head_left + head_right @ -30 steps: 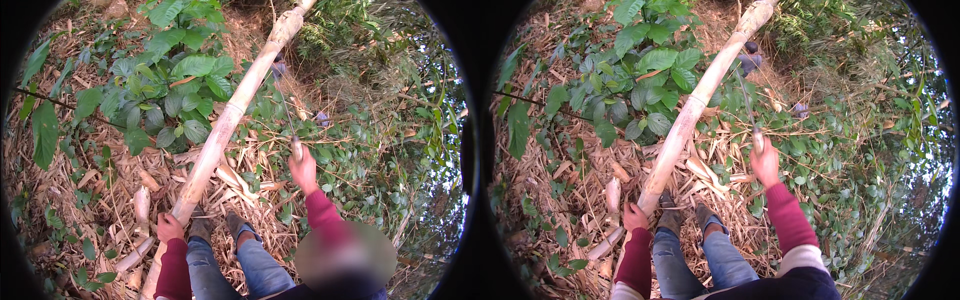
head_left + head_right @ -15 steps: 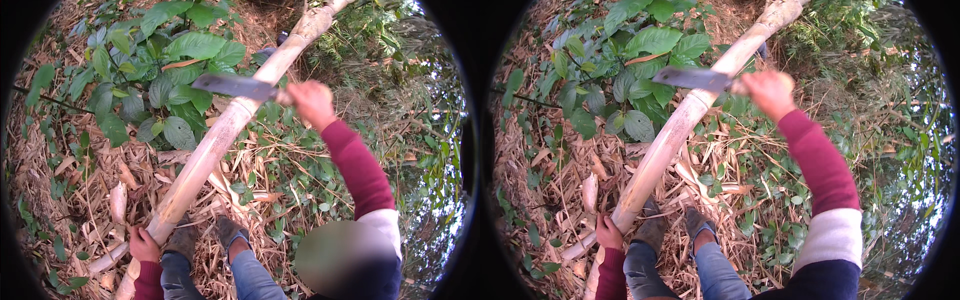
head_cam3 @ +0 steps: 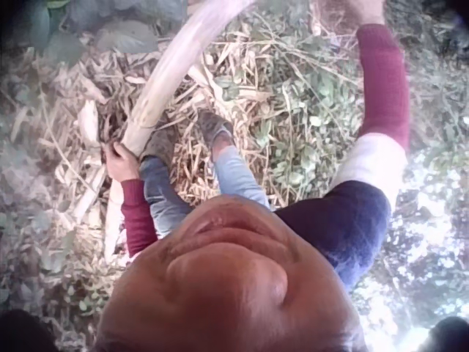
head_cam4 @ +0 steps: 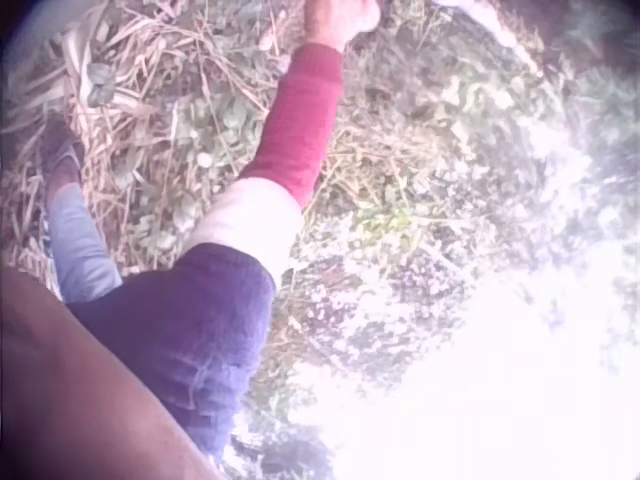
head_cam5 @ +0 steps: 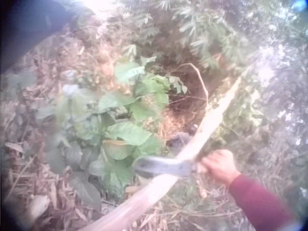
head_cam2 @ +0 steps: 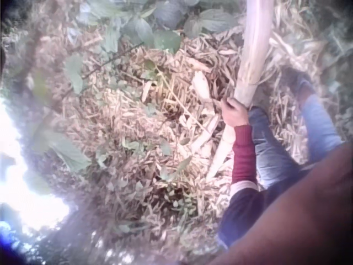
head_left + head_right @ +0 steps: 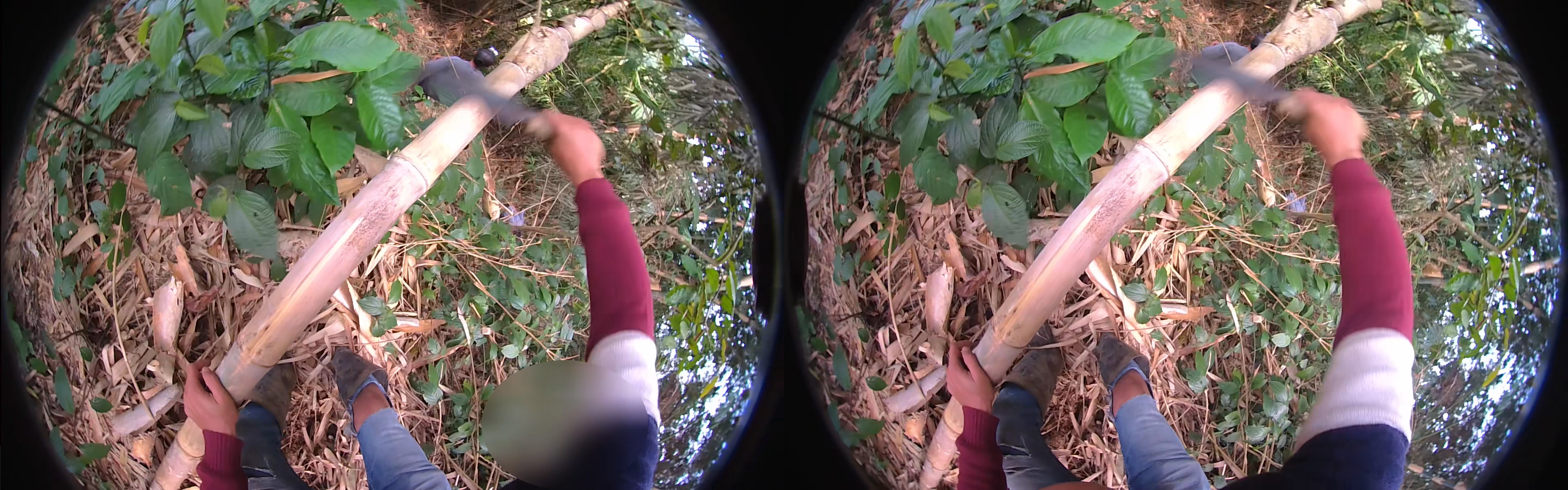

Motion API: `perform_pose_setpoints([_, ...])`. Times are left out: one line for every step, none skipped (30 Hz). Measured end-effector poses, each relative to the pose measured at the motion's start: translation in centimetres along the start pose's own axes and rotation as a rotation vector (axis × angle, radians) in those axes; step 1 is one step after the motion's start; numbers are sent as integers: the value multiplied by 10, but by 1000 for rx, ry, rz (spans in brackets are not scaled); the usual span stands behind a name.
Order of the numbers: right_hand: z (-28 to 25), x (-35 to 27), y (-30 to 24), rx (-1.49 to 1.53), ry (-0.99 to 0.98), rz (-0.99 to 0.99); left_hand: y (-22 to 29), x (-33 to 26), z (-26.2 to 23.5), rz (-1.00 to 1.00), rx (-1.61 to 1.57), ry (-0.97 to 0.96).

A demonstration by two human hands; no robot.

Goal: The person uses a machete to chop a large piece of bamboo into smaller sections on the forest floor. They then pick up a long bamboo pole and use the machete to strip the outer layers and cut it into smaller pieces.

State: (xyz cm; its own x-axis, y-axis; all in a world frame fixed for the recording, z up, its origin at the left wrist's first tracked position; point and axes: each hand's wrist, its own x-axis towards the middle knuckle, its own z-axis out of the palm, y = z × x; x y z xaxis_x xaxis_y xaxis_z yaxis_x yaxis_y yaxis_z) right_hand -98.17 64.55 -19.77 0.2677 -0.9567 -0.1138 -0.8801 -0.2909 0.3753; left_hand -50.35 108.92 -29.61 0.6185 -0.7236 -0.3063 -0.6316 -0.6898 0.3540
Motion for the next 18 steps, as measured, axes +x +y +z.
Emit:
perform_pose_setpoints([-2, 9, 6, -90, -68, 459, -1, 0, 1, -4, -17, -15])
perform_pose_setpoints([-2, 11, 12, -296, -24, 358, -1, 0, 1, 81, -26, -6])
perform_pose_setpoints([2, 12, 12, -260, -108, 297, -1, 2, 2, 64, 15, 1])
perform_pose_setpoints([10, 5, 5, -152, -113, 305, -1, 1, 1, 52, 23, -7])
perform_pose_setpoints([17, 3, -2, -38, -189, 375, 0, 4, 2, 79, -8, -5])
perform_pose_setpoints([28, -15, -20, -101, -90, 189, 1, 3, -1, 36, -12, -13])
perform_pose_setpoints([37, -26, -36, -30, -99, 131, 3, 4, -2, 23, 10, 3])
perform_pose_setpoints([40, -34, -46, 4, -55, -96, 4, 5, -4, 30, 0, 11])
perform_pose_setpoints([43, -31, -52, 111, 73, -478, 6, 4, -3, 43, -16, -8])
perform_pose_setpoints([41, -32, -54, 62, 205, -578, 6, 4, -4, 9, -35, -48])
perform_pose_setpoints([38, -23, -47, 62, 308, -698, 7, 3, -4, 27, -25, -25])
perform_pose_setpoints([30, -17, -30, -21, 82, -224, 6, 2, -4, 33, -14, -23])
perform_pose_setpoints([23, 2, -7, -70, 21, 194, 5, 2, -3, 46, -31, -1])
perform_pose_setpoints([18, 10, 18, -121, 43, 570, 4, 0, -3, 3, -22, -28])
perform_pose_setpoints([15, 22, 45, -72, -16, 886, 2, 2, -1, 0, -17, -29])
perform_pose_setpoints([12, 11, 78, -63, -88, 871, 1, 2, -2, 35, -51, -33])
perform_pose_setpoints([15, -9, 100, -139, -219, 878, 0, 5, 0, 78, -23, 14])
perform_pose_setpoints([19, -28, 122, -146, -325, 875, -1, 3, 0, 51, 13, -3])
